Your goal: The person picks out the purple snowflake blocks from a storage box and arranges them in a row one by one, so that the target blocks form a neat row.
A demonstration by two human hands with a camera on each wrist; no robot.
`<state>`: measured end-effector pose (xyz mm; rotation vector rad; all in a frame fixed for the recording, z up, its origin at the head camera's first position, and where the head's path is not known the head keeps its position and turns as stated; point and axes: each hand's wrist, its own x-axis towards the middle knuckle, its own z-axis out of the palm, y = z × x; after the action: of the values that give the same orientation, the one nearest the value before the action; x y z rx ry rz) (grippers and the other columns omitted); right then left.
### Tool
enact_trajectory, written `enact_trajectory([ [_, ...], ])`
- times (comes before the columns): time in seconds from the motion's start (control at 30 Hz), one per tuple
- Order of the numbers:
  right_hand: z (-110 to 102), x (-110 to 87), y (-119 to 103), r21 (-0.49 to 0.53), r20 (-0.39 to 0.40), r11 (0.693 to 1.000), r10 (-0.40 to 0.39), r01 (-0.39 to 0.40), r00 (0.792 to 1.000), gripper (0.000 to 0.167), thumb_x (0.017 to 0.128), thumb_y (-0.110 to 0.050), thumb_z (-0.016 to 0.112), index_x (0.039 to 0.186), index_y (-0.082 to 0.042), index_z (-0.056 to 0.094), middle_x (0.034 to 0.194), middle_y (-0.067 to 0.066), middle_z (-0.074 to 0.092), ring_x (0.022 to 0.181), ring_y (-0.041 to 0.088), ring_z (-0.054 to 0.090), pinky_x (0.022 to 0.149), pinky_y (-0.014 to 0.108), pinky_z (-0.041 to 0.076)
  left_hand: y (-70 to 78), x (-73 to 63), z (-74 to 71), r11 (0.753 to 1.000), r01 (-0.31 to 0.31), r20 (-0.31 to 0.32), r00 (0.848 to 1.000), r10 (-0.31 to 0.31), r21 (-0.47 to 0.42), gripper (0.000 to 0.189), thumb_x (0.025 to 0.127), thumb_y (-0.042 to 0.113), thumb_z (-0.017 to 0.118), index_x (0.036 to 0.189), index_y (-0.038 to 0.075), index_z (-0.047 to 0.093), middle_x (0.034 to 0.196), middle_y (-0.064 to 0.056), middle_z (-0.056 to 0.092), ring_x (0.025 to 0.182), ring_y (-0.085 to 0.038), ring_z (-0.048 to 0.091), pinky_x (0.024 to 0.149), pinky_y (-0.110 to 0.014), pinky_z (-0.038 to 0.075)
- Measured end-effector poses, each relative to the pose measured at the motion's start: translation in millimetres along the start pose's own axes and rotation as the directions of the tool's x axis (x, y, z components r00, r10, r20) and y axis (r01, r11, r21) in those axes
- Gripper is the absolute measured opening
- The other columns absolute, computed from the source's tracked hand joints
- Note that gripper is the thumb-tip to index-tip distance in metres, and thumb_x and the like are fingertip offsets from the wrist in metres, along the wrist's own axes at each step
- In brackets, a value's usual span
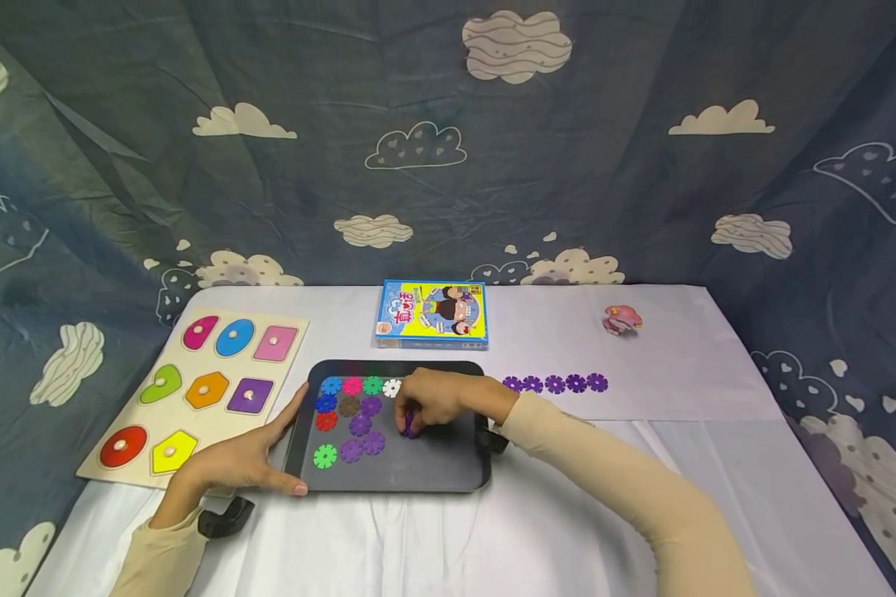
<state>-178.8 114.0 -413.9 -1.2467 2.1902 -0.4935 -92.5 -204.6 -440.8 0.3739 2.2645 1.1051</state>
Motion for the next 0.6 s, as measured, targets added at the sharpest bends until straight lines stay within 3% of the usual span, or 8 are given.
enact_trajectory([
  [0.3, -9, -22.1, 12, 0.051, -0.139, 0.998, 0.029, -0.022, 0.99, 0.019, 0.088, -0.006, 0.075, 0.106, -0.011, 0.075, 0.104, -0.003, 0.07, 0.08, 0.006, 0.057, 0.073, 0.021, 0.053, -0.9, -0.4, 0.7, 1.0, -0.004, 0.006, 1.0, 0.004, -0.006, 0.142, 0.067, 0.033, 0.094, 0.161, 0.028, -0.013, 0.168, -0.016, -0.01, 0.153, -0.046, 0.0, 0.118, -0.071, 0.013],
  [0.6, -15, -41.7, 23, 0.114, -0.246, 0.992, 0.077, -0.05, 0.966, 0.021, 0.09, -0.007, 0.073, 0.11, -0.013, 0.074, 0.102, -0.004, 0.069, 0.081, 0.009, 0.057, 0.074, 0.023, 0.054, -0.7, 0.3, 1.1, 1.0, 0.015, -0.007, 1.0, -0.015, 0.013, 0.143, 0.065, 0.034, 0.094, 0.161, 0.03, -0.012, 0.169, -0.017, -0.006, 0.153, -0.047, 0.003, 0.118, -0.071, 0.014],
])
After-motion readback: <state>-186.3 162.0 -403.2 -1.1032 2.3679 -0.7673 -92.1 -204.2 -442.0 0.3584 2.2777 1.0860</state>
